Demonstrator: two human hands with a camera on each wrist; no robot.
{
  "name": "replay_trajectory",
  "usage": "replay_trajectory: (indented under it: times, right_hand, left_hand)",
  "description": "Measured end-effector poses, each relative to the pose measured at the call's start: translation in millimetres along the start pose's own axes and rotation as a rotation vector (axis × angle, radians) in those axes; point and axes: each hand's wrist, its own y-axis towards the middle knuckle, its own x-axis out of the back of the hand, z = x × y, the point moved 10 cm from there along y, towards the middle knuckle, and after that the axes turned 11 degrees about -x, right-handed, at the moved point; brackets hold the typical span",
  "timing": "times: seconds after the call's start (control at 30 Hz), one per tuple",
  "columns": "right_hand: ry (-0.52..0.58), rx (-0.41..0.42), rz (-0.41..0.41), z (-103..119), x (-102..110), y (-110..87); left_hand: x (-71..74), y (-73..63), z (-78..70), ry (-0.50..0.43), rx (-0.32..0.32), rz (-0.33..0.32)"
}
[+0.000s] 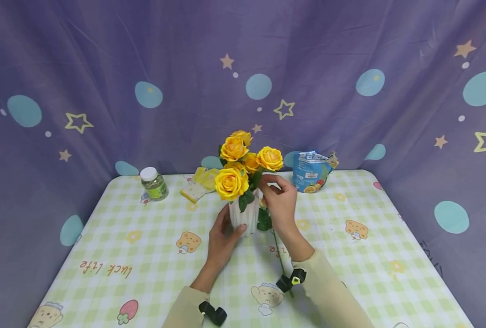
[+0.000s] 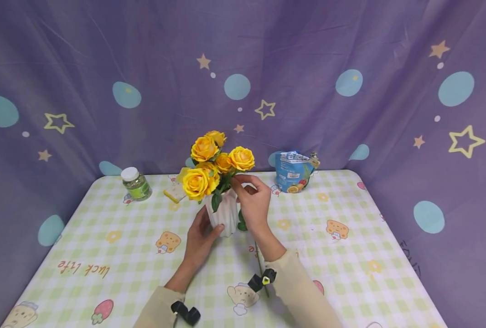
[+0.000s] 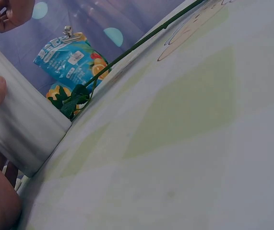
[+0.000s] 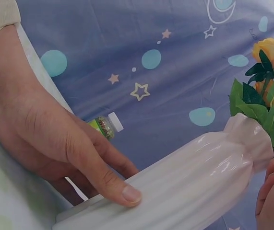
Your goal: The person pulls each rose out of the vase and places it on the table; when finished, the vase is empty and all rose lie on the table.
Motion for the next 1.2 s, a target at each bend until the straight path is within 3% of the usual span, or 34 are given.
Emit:
replay_trajectory:
  times: [0.47,1.2]
  right_hand:
    - [0.031,0.057,0.017,15.2,-3.8,-2.8]
    - [0.056,0.155,-0.029,48.2,1.3,-2.3]
  left_hand:
    - [0.0,0.3,-2.9,0.017,-0.01,0.0]
    - [-0.8,0.3,-2.8,-0.01,-0.004,0.001]
